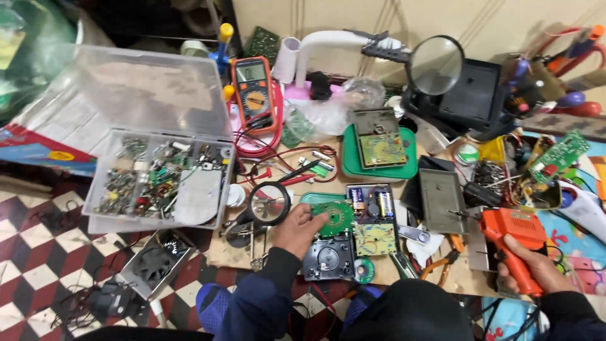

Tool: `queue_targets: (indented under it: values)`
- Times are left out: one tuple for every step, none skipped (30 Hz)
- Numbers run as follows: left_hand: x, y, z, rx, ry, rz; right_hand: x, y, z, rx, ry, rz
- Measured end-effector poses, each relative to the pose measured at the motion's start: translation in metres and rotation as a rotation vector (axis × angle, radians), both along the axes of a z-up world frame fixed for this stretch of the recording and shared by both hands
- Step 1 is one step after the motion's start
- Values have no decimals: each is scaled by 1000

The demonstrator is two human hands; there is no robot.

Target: The person sits on the floor and works on a green circuit board, using a magnifying glass to view the components. They then use an orange heat gun to apply heat to the board and continue manipulating the components with their hands.

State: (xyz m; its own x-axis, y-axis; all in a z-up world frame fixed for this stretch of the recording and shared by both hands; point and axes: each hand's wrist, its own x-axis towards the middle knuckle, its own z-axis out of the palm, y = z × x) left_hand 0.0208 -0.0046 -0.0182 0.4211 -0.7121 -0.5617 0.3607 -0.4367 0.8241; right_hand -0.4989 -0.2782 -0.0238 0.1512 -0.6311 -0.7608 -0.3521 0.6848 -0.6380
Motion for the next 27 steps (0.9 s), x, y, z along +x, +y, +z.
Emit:
queue_targets:
  values:
    - [-1,2,4,9,5,-18,-2,-6,-4,12,61,3]
    - [-1,3,4,13,5,-8,14,3,12,16,61,13]
    - [-1,3,4,14,-14,-29,30,9,31,-60,176,30]
    - [-1,2,4,15,-33,-49,46,17,50,-139,289,47]
    - [-1,2,8,16,-33,-39,61,24,63,-140,289,57]
    - [-1,3,12,33,-40,-54,76,31,77,-166,452,54]
    - [-1,3,16,50,-46,-73,89,40,90,-196,613,44]
    - [0,5,15,51,-45,-67,62,23,59,-197,613,50]
    - [-1,4,15,28,-42,-68,32,5,31,-295,920,281]
    - [-1,3,15,6,-40,-69,2,-14,3,-400,1203,517]
    - [0,3,14,2,-38,-67,8,-5,22,-405,1206,517]
    - [1,3,13,-10,-13,-95,14,3,42,-656,939,399]
    - [0,4,10,-18,15,-123,19,13,60,-888,665,263]
    - [0,3,8,-19,19,-122,27,15,77,-889,668,265]
    - [0,3,6,-22,36,-96,34,21,93,-997,638,301]
    - [-2,3,4,-26,52,-69,40,27,108,-1106,606,337]
    - [-2,3,-2,-20,56,-76,126,58,158,-1097,611,334]
    - [-3,3,-8,-69,80,-49,198,113,210,-1030,567,276]
    - [-6,3,-15,-115,108,-24,256,187,268,-958,523,220]
    - [-7,6,-15,-106,115,-32,276,197,261,-947,532,217]
    - [-7,7,-15,-172,151,-10,298,205,254,-857,462,287]
    - [-7,7,-15,-237,187,11,320,214,248,-765,393,353]
    - [-8,9,-14,-233,189,10,330,208,221,-761,394,352]
    - [-9,10,-11,-207,163,0,340,203,194,-786,278,383]
    - [-9,9,-9,-185,137,-7,351,195,168,-814,160,415]
    - [-9,9,-5,-187,139,-6,353,193,151,-815,162,416]
    - [-9,10,-2,-209,114,30,356,191,133,-847,79,363]
